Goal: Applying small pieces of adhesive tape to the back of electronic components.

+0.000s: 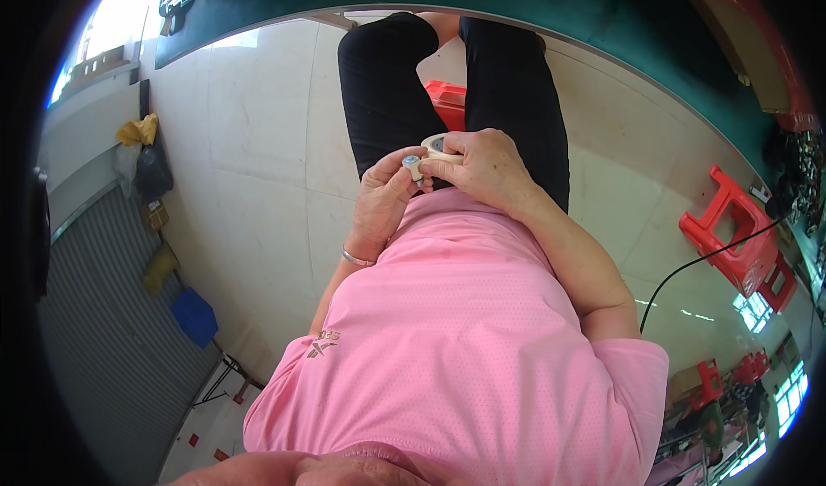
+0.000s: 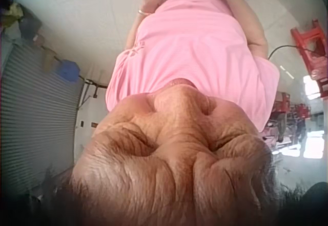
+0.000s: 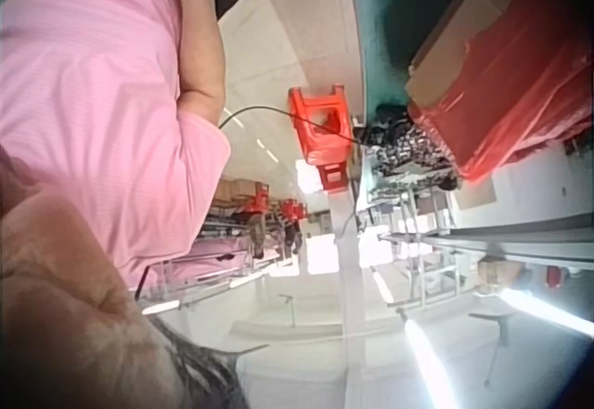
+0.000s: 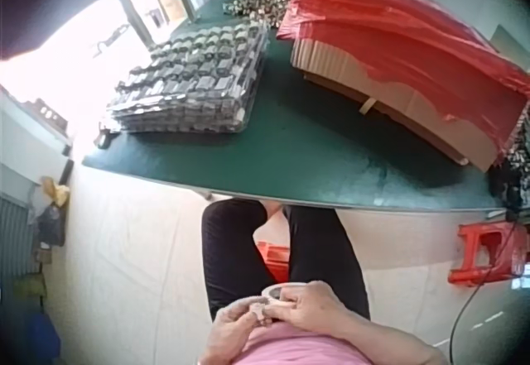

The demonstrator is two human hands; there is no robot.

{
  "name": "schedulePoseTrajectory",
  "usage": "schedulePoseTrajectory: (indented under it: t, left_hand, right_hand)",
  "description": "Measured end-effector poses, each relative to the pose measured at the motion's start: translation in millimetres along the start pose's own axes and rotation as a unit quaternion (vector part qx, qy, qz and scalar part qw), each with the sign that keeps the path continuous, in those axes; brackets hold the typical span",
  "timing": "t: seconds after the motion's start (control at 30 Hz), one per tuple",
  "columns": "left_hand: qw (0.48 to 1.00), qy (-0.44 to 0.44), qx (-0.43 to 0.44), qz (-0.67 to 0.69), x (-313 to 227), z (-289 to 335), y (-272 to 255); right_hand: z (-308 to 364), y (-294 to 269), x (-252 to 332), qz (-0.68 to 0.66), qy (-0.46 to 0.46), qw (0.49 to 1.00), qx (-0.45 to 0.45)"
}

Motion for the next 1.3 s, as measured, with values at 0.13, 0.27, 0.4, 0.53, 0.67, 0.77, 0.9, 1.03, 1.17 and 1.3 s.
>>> schedulePoseTrajectory:
  t: [0.13, 0.27, 0.4, 0.53, 0.67, 0.77, 0.9, 1.03, 1.17, 1.3]
  left_hand:
    - [0.999, 0.027, 0.007, -0.032, -0.5, -7.0, -3.4]
    - [0.999, 0.014, -0.017, -0.029, 6.4, -7.1, -10.0]
    - [0.996, 0.023, -0.027, -0.078, 5.7, -4.0, -11.0]
    - [0.991, 0.053, -0.018, -0.118, -1.5, 2.8, -4.8]
    - [0.976, 0.093, -0.040, -0.195, -6.4, 10.6, -0.3]
    - [0.968, 0.105, -0.054, -0.220, -5.7, 11.2, -2.2]
    - [0.959, 0.087, -0.110, -0.248, 2.3, 10.1, -11.4]
    - [0.924, 0.093, -0.161, -0.335, -3.9, 3.7, -17.1]
    - [0.897, 0.114, -0.185, -0.385, -12.4, 0.2, -12.5]
    - [0.874, 0.133, -0.189, -0.428, -21.5, -6.8, -2.3]
  right_hand:
    - [0.1, -7.1, -2.2, 0.067, -0.024, 0.997, -0.026]
    - [2.4, -10.1, 3.9, 0.098, -0.045, 0.994, -0.031]
    - [7.5, -4.7, 1.0, 0.095, -0.018, 0.995, -0.006]
    - [11.1, -4.1, 6.3, 0.108, -0.022, 0.994, -0.009]
    - [17.3, 1.2, 2.9, 0.129, -0.028, 0.991, -0.011]
    - [13.2, 7.2, 2.1, 0.115, -0.044, 0.992, 0.027]
    - [11.9, 15.9, 3.3, 0.083, -0.107, 0.991, 0.018]
    - [1.6, 20.8, 1.2, 0.063, -0.112, 0.992, 0.018]
    - [-2.6, 21.1, -8.6, 0.061, -0.076, 0.995, 0.020]
    - [-7.4, 12.0, -12.7, 0.026, -0.077, 0.997, 0.014]
Point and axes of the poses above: each hand's wrist, its own z-axis away from the middle knuckle, its own y-axis out of the palm, x = y × z, the point moved 10 cm from there along -z, towards the middle knuckle, and after that the axes turned 14 degrees about -y, right-handed, at the moved point
